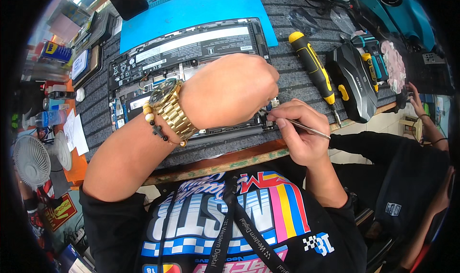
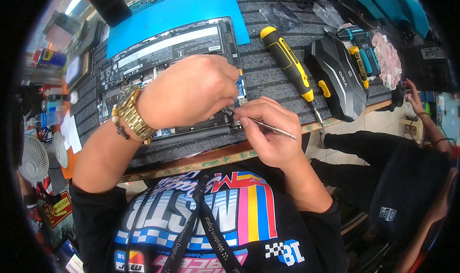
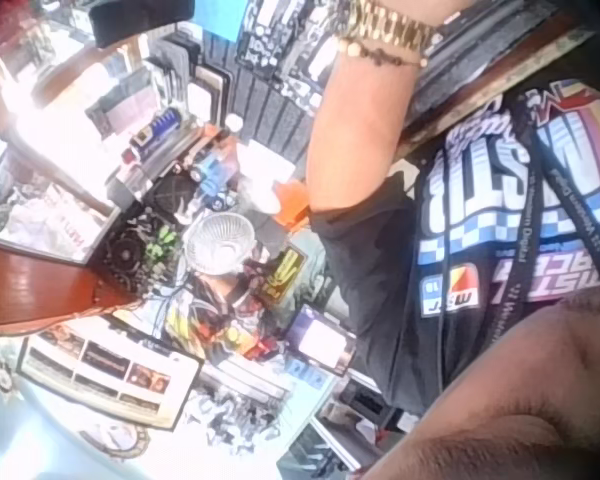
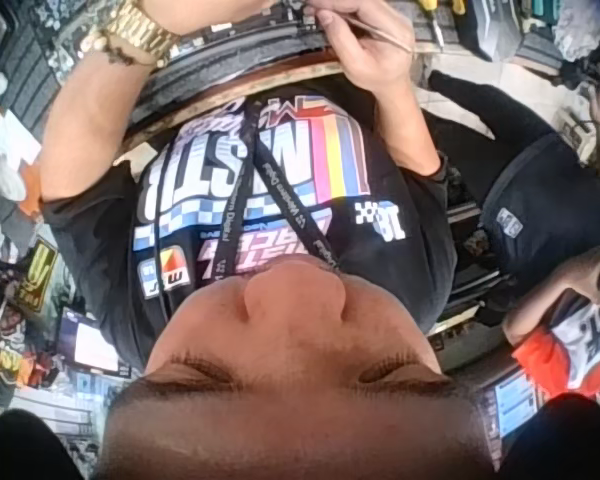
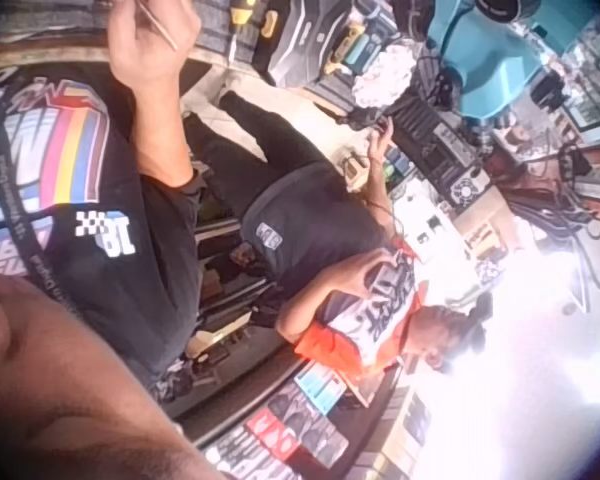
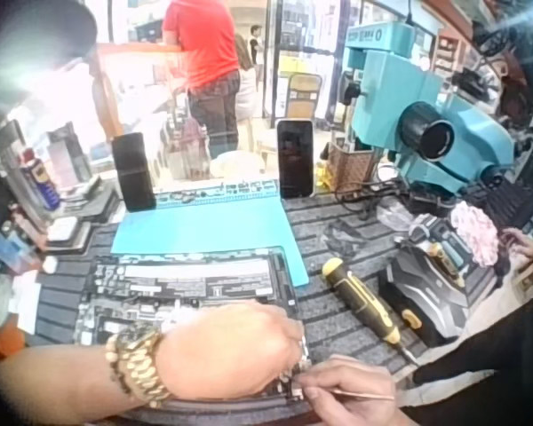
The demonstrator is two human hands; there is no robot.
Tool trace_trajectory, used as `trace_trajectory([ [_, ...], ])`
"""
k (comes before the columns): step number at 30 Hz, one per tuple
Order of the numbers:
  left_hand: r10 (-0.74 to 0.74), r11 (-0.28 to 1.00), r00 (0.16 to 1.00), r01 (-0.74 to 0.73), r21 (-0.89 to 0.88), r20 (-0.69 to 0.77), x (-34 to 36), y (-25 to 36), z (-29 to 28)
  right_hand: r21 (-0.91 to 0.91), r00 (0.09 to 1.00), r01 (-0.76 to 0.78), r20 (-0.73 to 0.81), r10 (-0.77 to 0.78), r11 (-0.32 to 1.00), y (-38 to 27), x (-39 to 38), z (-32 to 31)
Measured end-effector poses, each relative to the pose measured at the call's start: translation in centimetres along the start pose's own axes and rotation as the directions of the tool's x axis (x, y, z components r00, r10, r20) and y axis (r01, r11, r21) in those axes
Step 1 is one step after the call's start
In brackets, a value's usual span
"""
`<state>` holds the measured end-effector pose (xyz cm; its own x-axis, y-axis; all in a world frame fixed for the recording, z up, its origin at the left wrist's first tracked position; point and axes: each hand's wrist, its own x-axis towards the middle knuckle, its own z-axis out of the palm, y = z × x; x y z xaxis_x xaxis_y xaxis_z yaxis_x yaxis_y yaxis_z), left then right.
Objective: The person works on the internal components of a laptop, using tweezers to manipulate small connectors and cables on the motherboard.
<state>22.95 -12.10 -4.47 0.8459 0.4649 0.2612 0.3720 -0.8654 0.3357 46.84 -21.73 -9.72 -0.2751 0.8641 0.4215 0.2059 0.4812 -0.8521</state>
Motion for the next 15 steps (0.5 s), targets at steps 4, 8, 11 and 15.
trace_trajectory([
  [4, -0.018, 0.998, 0.999, 0.020, -0.065, 0.036, 0.18, -0.45, 0.12, -0.001, 1.000, 0.015, 0.000, -0.015, 1.000, 0.14, -0.01, 0.01],
  [8, -0.043, 0.999, 0.998, 0.043, -0.010, 0.039, 0.44, -0.57, -0.33, 0.001, 1.000, 0.007, -0.009, -0.007, 1.000, 0.19, -0.11, 0.12],
  [11, -0.092, 0.994, 0.991, 0.085, 0.074, 0.095, 0.58, -0.43, -0.73, -0.001, 1.000, 0.008, -0.010, -0.008, 1.000, 0.19, -0.13, 0.12],
  [15, -0.142, 0.989, 0.988, 0.139, 0.054, 0.060, 0.66, -0.62, -0.79, 0.000, 1.000, 0.014, -0.009, -0.014, 1.000, 0.18, -0.10, 0.09],
])
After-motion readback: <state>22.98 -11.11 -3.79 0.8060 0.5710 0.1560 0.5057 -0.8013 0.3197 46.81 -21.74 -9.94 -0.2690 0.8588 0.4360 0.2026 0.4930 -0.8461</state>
